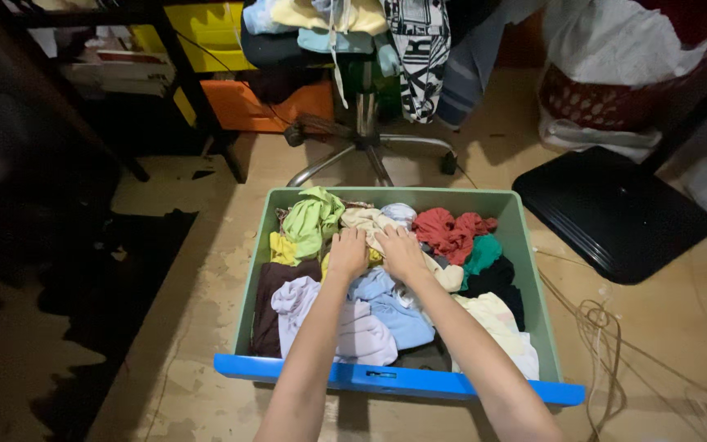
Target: The person pulls a drawer full of clothes from a storage unit and places it on the floor. Sitting cross-legged, they pick up individual garments from the drawer and place them onto a nearby chair, continuing until the drawer is empty.
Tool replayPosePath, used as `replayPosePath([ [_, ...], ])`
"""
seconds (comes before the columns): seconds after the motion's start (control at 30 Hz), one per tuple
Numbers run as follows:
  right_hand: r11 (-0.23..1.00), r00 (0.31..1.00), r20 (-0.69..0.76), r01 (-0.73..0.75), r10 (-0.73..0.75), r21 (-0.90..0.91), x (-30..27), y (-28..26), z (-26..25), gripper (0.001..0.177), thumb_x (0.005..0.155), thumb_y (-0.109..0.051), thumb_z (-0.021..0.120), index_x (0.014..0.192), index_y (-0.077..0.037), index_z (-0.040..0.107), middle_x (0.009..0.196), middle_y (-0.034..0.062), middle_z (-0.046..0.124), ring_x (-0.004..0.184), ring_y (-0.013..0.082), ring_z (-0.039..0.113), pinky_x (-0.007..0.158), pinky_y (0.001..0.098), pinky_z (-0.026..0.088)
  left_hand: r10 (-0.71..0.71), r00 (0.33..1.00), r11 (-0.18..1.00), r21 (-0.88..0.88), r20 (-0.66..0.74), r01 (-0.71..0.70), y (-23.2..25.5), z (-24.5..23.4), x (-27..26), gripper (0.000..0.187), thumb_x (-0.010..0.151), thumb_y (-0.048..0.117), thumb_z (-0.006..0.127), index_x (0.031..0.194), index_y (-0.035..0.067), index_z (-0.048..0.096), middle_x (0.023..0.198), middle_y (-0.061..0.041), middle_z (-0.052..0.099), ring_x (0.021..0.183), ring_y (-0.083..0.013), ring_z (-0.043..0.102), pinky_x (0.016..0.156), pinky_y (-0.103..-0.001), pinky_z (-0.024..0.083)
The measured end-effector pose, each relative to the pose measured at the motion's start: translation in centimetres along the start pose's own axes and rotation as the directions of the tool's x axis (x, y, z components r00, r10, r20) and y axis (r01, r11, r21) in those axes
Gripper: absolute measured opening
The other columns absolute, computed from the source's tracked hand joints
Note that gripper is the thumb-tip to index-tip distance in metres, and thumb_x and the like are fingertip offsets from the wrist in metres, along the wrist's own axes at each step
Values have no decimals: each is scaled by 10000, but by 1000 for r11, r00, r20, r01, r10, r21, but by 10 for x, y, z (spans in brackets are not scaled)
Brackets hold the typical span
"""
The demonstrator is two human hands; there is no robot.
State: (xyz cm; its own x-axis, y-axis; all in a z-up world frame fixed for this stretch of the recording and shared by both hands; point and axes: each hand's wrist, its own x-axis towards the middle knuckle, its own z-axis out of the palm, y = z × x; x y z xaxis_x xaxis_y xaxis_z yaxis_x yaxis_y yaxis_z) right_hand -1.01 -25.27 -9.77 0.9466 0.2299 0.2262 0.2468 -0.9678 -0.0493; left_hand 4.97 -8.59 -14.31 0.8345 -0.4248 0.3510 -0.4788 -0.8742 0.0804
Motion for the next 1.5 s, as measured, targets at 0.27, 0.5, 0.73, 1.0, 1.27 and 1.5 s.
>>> replayPosePath([
  [0.27,954,949,241,-246,202,172,-24,3,-31,1246,638,-65,855,1593,-297,90,1544,257,341,1281,555,414,948,717,406,7,995,984,-176,97,10,9,-33,-8,717,783,234,689,1428,59,430,1362,-209,545,1253,-400,548,1034,-533,442],
  [0.5,990,996,19,-84,83,112,-25,-4,-32,823,720,-68,765,1469,-257,481,1259,143,619,1006,371,682,769,490,590,-17,979,978,-199,204,59,28,-49,-12,979,671,298,804,1536,317,345,1370,-288,464,1237,-490,489,1011,-605,400],
  [0.73,945,953,-295,158,-71,285,-19,-6,-82,542,655,-16,712,1162,-207,716,1012,78,703,943,336,653,802,461,547,-80,997,937,-341,1,76,22,-40,5,865,662,191,777,1449,240,424,1254,-206,555,1180,-436,574,985,-532,489],
  [1.0,828,851,-525,312,-26,465,-13,-4,-135,433,669,34,670,1040,-160,779,1053,79,767,966,301,683,873,387,549,-3,999,716,-697,36,27,33,-110,28,425,721,238,776,1142,224,722,1116,-153,758,1037,-382,705,887,-448,556],
  [1.27,802,704,-695,326,148,501,-8,-2,-222,463,702,49,720,1103,-172,785,1092,49,777,956,231,700,863,348,569,-99,985,738,-674,-142,-23,67,-216,73,384,745,374,842,1066,196,730,1006,-89,780,938,-304,751,810,-418,577],
  [1.5,863,479,-872,477,-96,167,-11,2,-332,501,718,37,790,1204,-75,745,1183,101,725,1068,262,668,958,378,564,-111,763,621,-644,-637,-447,97,-331,80,644,719,328,931,1264,113,664,1224,-98,726,1147,-267,725,1003,-374,591],
])
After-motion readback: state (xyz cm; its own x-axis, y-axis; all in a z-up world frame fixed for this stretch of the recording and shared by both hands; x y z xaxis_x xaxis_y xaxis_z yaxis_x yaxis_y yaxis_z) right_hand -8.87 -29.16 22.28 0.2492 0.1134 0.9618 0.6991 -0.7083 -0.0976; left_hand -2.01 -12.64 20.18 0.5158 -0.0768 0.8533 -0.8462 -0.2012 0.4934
